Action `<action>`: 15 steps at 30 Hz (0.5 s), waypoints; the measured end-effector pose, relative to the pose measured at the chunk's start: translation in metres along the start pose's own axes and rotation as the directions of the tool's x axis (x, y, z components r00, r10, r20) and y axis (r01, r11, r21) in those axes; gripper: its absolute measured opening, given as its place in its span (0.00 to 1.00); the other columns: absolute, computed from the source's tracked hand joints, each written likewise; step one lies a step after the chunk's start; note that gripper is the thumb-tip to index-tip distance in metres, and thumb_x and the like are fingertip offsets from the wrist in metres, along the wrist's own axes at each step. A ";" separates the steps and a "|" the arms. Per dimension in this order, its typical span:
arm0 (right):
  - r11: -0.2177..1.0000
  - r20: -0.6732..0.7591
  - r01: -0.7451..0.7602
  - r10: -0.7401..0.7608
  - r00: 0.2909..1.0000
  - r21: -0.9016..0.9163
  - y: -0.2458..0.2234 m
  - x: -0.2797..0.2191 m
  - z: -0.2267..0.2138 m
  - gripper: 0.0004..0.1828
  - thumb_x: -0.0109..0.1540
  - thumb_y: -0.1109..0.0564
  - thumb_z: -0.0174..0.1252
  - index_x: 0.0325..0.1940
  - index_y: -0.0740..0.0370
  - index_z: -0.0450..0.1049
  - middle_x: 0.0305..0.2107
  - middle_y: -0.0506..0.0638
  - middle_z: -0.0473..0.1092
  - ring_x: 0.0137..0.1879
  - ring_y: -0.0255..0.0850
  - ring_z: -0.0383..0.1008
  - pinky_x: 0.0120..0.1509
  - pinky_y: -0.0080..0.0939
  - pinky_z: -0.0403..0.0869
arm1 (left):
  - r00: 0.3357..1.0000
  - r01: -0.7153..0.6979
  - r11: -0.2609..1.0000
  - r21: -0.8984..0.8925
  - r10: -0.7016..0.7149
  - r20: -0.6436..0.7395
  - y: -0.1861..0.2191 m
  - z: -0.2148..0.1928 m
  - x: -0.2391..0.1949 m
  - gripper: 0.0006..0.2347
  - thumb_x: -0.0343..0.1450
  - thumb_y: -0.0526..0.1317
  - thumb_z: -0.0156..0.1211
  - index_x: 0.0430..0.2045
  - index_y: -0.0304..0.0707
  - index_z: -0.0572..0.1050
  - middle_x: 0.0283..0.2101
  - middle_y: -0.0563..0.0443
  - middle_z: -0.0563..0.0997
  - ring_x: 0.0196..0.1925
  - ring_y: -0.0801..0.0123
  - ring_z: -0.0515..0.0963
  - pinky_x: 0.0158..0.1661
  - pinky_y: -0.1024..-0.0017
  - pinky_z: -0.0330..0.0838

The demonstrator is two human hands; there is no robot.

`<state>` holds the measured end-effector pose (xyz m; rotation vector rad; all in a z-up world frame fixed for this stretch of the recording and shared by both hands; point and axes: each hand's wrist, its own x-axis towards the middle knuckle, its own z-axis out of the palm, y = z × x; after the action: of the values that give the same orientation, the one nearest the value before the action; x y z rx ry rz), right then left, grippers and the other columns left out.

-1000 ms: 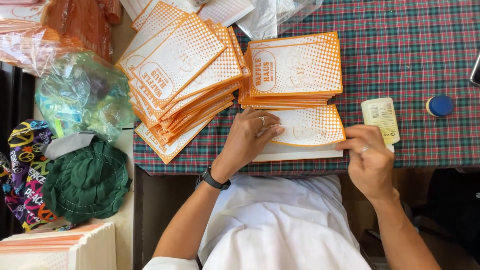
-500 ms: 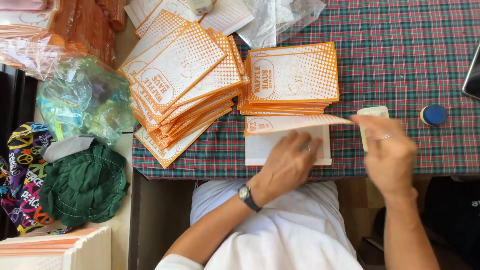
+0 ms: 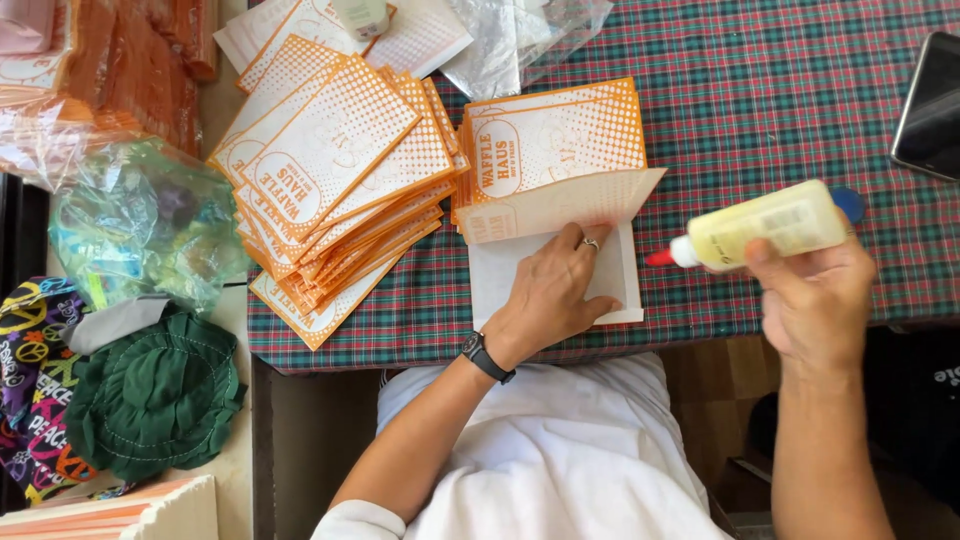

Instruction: Applying glue to pre-printed paper templates and folding them to assemble paper bags.

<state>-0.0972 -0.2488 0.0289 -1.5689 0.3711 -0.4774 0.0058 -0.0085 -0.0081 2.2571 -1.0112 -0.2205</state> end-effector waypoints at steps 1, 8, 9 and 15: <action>1.000 -0.006 0.000 0.000 1.000 -0.002 0.003 -0.002 0.004 0.28 0.62 0.58 0.66 0.65 0.64 0.67 0.55 0.53 0.72 0.64 0.47 0.76 0.65 0.53 0.85 | 1.000 -0.005 1.000 -0.002 0.005 0.003 0.002 -0.003 0.001 0.37 0.60 0.49 0.77 0.62 0.38 0.64 0.45 0.43 0.72 0.45 0.45 0.78 0.36 0.51 0.76; 0.986 -0.037 0.126 -0.131 0.991 -0.113 0.014 -0.003 0.020 0.22 0.63 0.60 0.68 0.57 0.66 0.68 0.50 0.54 0.72 0.62 0.47 0.76 0.65 0.49 0.84 | 0.989 0.047 0.998 -0.033 -0.042 0.140 0.009 -0.024 0.003 0.45 0.54 0.55 0.81 0.63 0.40 0.61 0.45 0.43 0.71 0.43 0.45 0.77 0.35 0.49 0.76; 0.990 -0.080 0.095 -0.104 0.991 -0.108 0.012 -0.002 0.019 0.25 0.64 0.58 0.68 0.61 0.66 0.67 0.52 0.55 0.73 0.60 0.45 0.77 0.64 0.48 0.83 | 0.988 0.049 0.998 -0.037 -0.043 0.150 0.009 -0.024 0.002 0.46 0.54 0.56 0.81 0.63 0.40 0.61 0.44 0.44 0.70 0.42 0.45 0.77 0.35 0.49 0.75; 0.889 -0.016 -0.181 0.192 0.981 -0.420 -0.002 0.026 -0.001 0.24 0.73 0.60 0.55 0.73 0.67 0.63 0.44 0.63 0.74 0.45 0.48 0.78 0.33 0.41 0.76 | 0.998 0.064 0.996 -0.062 -0.065 -0.009 0.001 0.000 0.003 0.29 0.67 0.47 0.70 0.61 0.38 0.66 0.44 0.43 0.73 0.39 0.40 0.79 0.29 0.47 0.74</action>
<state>-0.0752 -0.2628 0.0324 -1.9311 0.6307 -0.2326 0.0073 -0.0106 -0.0074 2.2347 -0.9148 -0.2630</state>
